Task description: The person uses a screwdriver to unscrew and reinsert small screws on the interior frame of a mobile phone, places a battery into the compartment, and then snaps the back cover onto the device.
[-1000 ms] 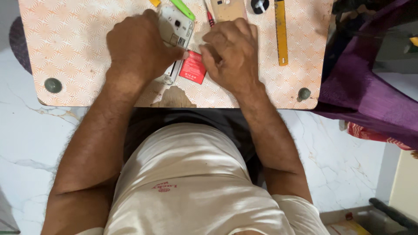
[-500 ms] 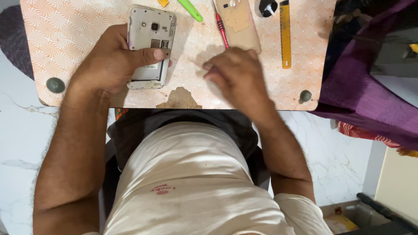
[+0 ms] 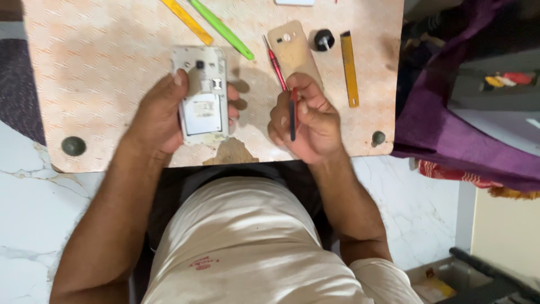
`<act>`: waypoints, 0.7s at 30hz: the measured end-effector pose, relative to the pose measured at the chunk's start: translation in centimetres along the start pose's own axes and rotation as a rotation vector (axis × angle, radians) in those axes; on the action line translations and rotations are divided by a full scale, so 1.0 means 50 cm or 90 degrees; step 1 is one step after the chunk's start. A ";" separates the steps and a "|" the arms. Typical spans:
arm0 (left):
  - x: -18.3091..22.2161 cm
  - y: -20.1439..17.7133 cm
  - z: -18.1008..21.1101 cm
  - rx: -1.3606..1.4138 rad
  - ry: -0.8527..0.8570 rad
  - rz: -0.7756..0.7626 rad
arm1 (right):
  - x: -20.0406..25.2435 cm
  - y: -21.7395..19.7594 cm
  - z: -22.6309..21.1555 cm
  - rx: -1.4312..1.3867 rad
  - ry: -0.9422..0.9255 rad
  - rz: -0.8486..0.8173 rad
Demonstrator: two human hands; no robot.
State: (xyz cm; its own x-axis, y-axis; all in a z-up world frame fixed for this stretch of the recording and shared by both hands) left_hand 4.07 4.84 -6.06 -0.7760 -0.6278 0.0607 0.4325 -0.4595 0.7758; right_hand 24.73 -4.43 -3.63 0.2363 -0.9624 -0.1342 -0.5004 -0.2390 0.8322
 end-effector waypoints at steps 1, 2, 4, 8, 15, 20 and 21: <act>0.000 -0.004 -0.004 0.004 -0.001 -0.005 | -0.005 0.002 0.006 -0.006 0.005 0.002; 0.001 -0.007 -0.009 0.011 -0.003 -0.008 | -0.007 0.003 0.014 -0.013 0.013 0.007; 0.002 -0.012 -0.012 0.012 0.003 0.000 | -0.018 0.003 0.025 -0.019 0.022 0.015; 0.002 -0.012 -0.011 0.041 0.013 -0.005 | -0.036 0.005 0.039 0.045 0.021 0.070; -0.002 -0.017 -0.016 -0.038 0.029 -0.004 | -0.053 0.076 0.018 0.789 -0.190 0.085; -0.002 -0.016 -0.024 -0.031 0.020 -0.031 | -0.054 0.122 0.001 1.033 -0.257 0.053; -0.001 -0.016 -0.023 -0.033 0.026 -0.034 | -0.057 0.127 0.002 1.048 -0.261 0.048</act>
State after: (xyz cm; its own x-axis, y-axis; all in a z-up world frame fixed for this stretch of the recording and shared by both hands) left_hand 4.32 4.52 -7.42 -0.7795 -0.6263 -0.0063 0.4155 -0.5246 0.7431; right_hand 20.81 -3.21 1.99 0.0908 -0.8819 -0.4625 -0.8333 0.1870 -0.5202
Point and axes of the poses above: each hand's wrist, its own x-axis away from the middle knuckle, its own y-axis out of the palm, z = x × y, the point moved 5 cm from there along -x, towards the middle knuckle, and after that the axes turned 2 degrees about -z, right-handed, at the moved point
